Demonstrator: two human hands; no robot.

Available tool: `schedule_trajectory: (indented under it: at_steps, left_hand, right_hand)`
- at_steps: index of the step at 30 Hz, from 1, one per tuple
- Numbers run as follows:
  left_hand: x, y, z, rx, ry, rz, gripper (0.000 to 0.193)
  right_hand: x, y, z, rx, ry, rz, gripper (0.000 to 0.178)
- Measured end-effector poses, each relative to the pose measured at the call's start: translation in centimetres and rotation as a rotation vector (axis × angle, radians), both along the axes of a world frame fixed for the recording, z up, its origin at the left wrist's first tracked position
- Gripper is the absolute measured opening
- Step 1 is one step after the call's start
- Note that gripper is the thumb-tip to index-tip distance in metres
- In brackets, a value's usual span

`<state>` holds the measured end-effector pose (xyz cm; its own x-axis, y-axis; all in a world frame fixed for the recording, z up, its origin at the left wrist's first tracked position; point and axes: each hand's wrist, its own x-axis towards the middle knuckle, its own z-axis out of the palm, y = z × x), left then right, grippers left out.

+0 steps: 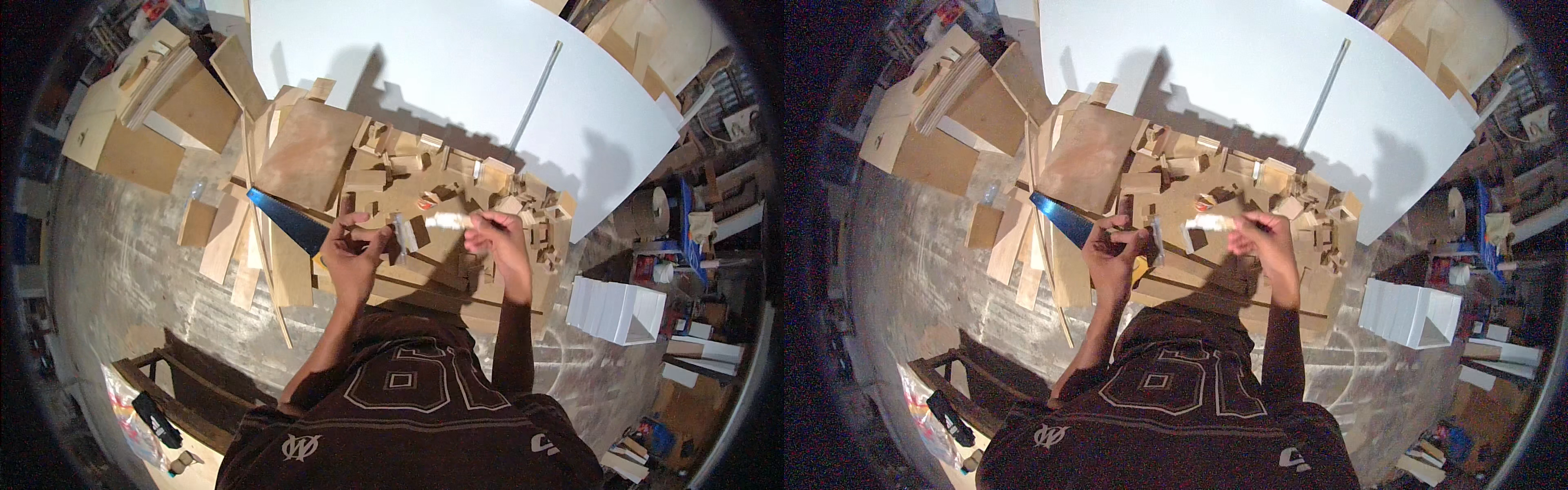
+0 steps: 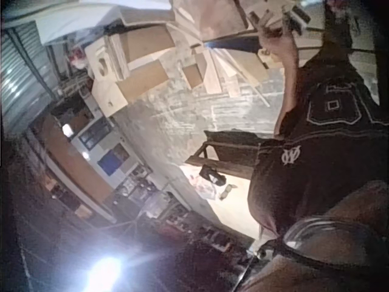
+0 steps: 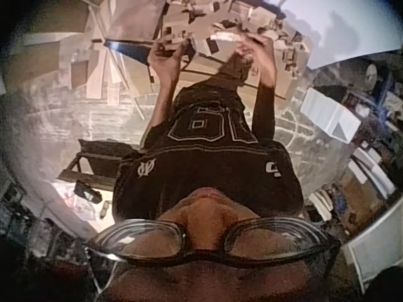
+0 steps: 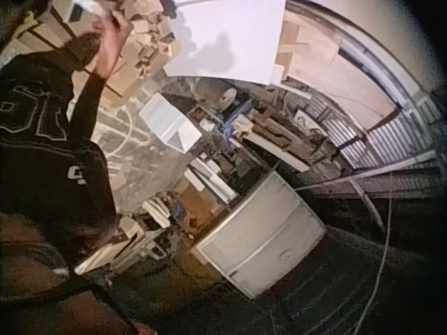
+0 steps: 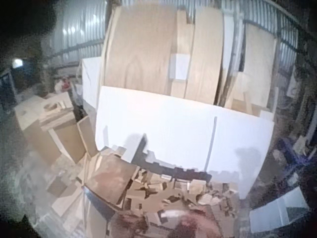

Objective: The person applies glue to small wooden pieces and joins them together to form a small wooden box. They then use a ruler to measure the assembled box.

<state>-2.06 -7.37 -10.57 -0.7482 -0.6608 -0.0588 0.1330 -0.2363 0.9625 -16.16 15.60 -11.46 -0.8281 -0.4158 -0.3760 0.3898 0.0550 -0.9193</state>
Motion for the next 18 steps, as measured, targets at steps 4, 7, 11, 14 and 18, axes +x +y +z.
schedule_trajectory:
  at_steps: [4, 7, 11, 14, 18]
  left_hand:
    - [0.9, -2.0, -1.5, 0.085, -0.072, 0.001, 0.032]
    - [1.8, -2.8, -2.0, 0.139, -0.083, -0.001, 0.029]
    - [3.1, -3.0, -2.2, 0.134, -0.148, -0.013, 0.028]
    - [3.3, -2.6, -2.1, 0.163, -0.161, -0.017, 0.028]
    - [3.9, -2.5, -2.4, 0.115, -0.186, -0.058, 0.031]
  right_hand:
    - [-2.9, -1.8, -6.1, 0.167, 0.175, -0.153, 0.024]
    - [-3.7, -2.9, -10.0, 0.264, 0.280, -0.141, 0.020]
    - [-4.6, -4.1, -13.4, 0.496, 0.544, -0.087, 0.018]
    - [-5.7, -4.9, -15.8, 0.681, 1.017, -0.056, 0.018]
    - [-5.1, -7.0, -14.3, 0.869, 0.867, 0.175, 0.018]
